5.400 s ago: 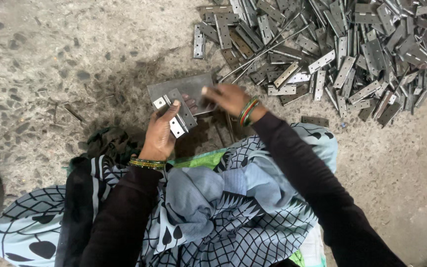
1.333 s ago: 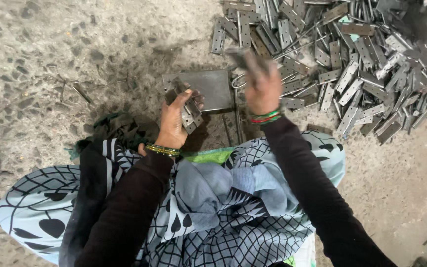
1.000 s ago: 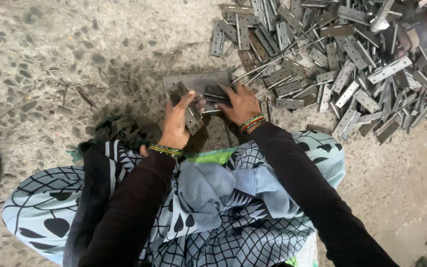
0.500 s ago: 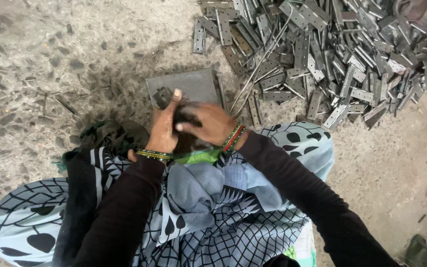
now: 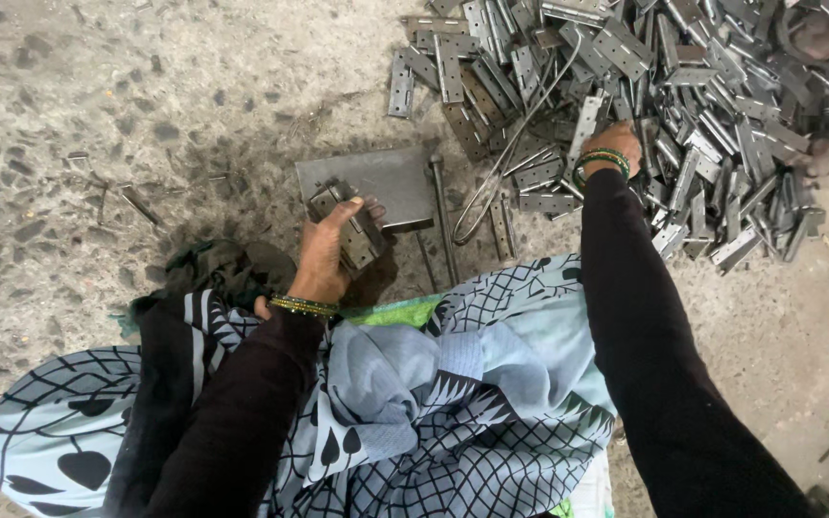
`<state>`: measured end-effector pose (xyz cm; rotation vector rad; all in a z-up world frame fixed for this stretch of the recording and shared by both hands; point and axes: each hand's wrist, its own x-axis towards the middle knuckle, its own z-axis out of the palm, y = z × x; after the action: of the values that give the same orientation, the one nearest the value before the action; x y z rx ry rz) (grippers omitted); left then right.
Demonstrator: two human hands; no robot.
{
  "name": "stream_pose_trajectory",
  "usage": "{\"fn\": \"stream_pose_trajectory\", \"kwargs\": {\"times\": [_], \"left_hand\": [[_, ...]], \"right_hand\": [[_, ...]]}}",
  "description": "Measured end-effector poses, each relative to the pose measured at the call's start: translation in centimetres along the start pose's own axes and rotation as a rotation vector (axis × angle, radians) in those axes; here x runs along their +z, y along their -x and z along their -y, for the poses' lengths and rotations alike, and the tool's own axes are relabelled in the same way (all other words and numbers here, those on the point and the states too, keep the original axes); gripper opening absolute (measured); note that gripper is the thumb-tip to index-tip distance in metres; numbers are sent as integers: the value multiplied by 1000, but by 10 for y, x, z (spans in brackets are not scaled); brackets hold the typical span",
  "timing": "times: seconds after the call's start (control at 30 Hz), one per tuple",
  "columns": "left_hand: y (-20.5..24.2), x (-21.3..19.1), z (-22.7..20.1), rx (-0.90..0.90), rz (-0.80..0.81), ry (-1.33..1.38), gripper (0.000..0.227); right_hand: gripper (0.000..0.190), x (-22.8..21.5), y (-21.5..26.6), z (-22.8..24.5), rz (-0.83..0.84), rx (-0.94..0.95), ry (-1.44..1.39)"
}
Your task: The person sits on the floor and repeatedly picks up small metal plates and pins, places them into a metal jig, and strikes them with a hammer to assemble the parts. The assembled pieces are then dropped into a growing pile on the floor.
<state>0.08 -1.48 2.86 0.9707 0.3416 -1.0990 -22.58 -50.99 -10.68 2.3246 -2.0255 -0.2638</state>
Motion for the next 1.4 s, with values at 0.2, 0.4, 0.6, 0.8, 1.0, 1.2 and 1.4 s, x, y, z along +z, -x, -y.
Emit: {"fn": "stream_pose_trajectory", "kwargs": {"times": [0.2,0.4,0.6,0.8,1.0,1.2,1.4], "left_hand": [[-3,3,5,62,25,6,39],[4,-3,9,-40,-59,99,49],[5,2,-1,96,93,22,35],[5,2,0,92,147,118,30],[-3,-12,4,155,107,155,28],[-14,-13,2,309,117,270,24],[-15,-17,7,247,-33,243,23]], "right_hand": [[41,-36,95,47,-2,-459,-235],[42,-92,219,89,799,-1079,-704],[45,-69,128,60,255,-636,258],[77,-25,102,23,274,-534,312],[71,-55,134,29,78,-708,133],[40,-154,184,59,-179,-582,-579],[43,-162,264,100,-838,-921,-939]]}}
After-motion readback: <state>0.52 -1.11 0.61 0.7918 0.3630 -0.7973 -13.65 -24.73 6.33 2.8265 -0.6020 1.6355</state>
